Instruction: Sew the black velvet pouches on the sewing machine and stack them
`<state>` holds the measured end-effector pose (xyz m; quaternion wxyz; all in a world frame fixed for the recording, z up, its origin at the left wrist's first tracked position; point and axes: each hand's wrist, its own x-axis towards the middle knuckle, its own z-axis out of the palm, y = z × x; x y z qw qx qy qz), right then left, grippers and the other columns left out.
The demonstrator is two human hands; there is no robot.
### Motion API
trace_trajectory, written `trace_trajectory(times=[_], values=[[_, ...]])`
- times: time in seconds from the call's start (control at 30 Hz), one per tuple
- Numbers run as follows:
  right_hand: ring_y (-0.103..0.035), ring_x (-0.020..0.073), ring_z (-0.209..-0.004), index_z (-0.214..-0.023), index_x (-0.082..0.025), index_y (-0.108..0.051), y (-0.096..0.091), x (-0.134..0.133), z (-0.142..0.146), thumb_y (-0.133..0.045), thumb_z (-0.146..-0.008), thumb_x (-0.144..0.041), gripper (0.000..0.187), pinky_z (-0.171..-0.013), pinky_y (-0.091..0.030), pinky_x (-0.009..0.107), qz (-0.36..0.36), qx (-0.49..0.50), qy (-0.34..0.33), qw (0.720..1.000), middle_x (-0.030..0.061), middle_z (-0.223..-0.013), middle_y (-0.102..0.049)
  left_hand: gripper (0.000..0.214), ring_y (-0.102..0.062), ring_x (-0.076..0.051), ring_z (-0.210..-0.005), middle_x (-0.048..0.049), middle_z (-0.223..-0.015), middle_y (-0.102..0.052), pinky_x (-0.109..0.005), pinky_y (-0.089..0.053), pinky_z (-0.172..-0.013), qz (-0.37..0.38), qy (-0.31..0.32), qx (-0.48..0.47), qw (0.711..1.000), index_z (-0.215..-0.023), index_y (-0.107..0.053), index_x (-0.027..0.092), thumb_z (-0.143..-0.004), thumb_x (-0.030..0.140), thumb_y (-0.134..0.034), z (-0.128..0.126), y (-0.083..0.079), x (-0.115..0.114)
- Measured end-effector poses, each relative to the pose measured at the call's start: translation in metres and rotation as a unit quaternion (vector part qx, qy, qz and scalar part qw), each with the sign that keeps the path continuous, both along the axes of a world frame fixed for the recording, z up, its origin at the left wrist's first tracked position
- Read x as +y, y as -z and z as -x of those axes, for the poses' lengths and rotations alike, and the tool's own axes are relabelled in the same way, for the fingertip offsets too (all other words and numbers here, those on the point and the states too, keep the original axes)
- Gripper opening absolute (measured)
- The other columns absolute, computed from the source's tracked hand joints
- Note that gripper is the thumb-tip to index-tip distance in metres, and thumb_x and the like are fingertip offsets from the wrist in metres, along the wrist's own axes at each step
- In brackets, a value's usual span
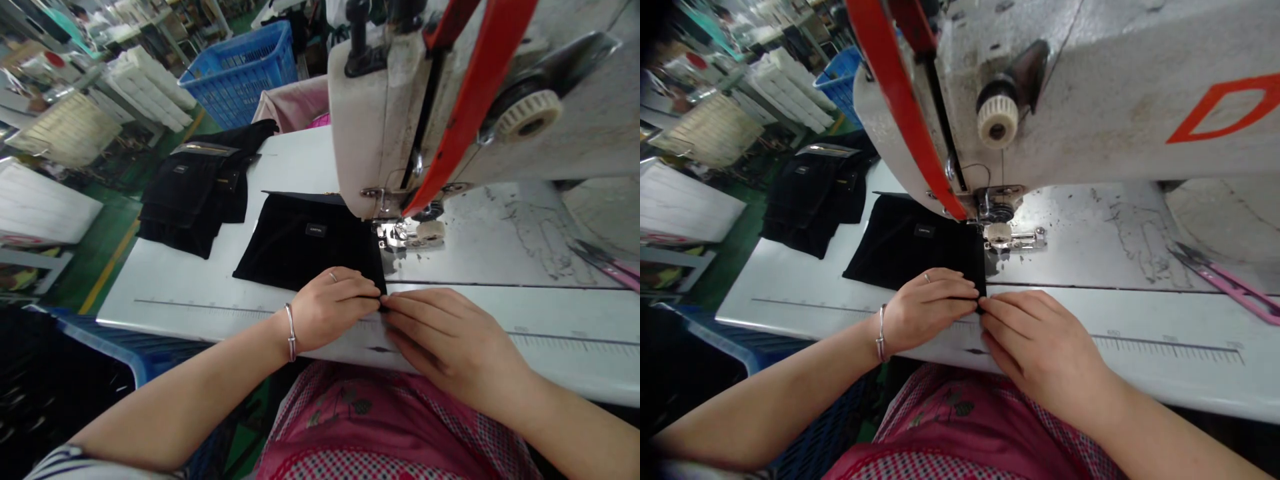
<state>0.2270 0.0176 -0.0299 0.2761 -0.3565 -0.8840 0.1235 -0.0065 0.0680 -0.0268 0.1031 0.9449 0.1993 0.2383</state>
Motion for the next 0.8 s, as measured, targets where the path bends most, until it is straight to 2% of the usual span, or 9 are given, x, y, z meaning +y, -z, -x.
trace_trajectory(times=[0.1,0.3,0.5,0.67,0.8], values=[[-0.059,0.0193,-0.108,-0.114,-0.018,-0.062,-0.0015,-0.0007,-0.0006,-0.062,-0.088,-0.020,0.026,-0.094,-0.048,0.038,-0.002,0.003,-0.001,1.000,0.0038,-0.117,-0.066,0.015,-0.061,-0.018,-0.109,-0.0041,-0.110,-0.070,-0.039,-0.050,-0.102,-0.016,0.010,0.003,1.000,-0.105,-0.064,0.015,-0.094,0.014,-0.054,0.0010,-0.0023,-0.0009],[-0.059,0.0211,-0.102,-0.111,-0.019,-0.064,-0.0033,-0.0015,-0.0011,-0.062,-0.088,-0.021,0.022,-0.089,-0.050,0.040,0.011,-0.015,0.009,1.000,0.0053,-0.107,-0.065,0.013,-0.061,-0.019,-0.109,-0.0047,-0.106,-0.070,-0.038,-0.053,-0.098,-0.036,0.010,0.010,0.999,-0.103,-0.063,0.014,-0.092,0.013,-0.056,0.0015,-0.0037,-0.0037],[-0.056,0.0225,-0.112,-0.109,-0.017,-0.064,-0.0027,-0.0017,-0.0006,-0.061,-0.088,-0.019,0.021,-0.096,-0.048,0.040,-0.012,-0.013,0.012,1.000,0.0069,-0.119,-0.063,0.013,-0.061,-0.020,-0.109,-0.0071,-0.104,-0.069,-0.037,-0.054,-0.095,-0.045,0.011,0.006,0.999,-0.103,-0.062,0.012,-0.092,0.012,-0.056,0.0015,-0.0039,-0.0036],[-0.056,0.0230,-0.115,-0.110,-0.017,-0.064,-0.0026,-0.0010,-0.0011,-0.061,-0.088,-0.019,0.023,-0.098,-0.049,0.041,-0.015,-0.013,0.009,1.000,0.0074,-0.123,-0.063,0.013,-0.062,-0.019,-0.099,-0.0071,-0.098,-0.068,-0.035,-0.054,-0.089,-0.041,-0.013,0.027,0.999,-0.101,-0.061,0.011,-0.092,0.010,-0.052,0.0000,-0.0093,-0.0045],[-0.056,0.0231,-0.116,-0.112,-0.017,-0.064,-0.0020,-0.0004,-0.0013,-0.060,-0.088,-0.019,0.024,-0.098,-0.050,0.040,-0.017,-0.009,0.004,1.000,0.0078,-0.125,-0.062,0.013,-0.062,-0.020,-0.102,-0.0073,-0.100,-0.069,-0.036,-0.054,-0.089,-0.055,-0.001,0.031,0.998,-0.104,-0.060,0.010,-0.092,0.011,-0.054,0.0011,-0.0098,-0.0055]])
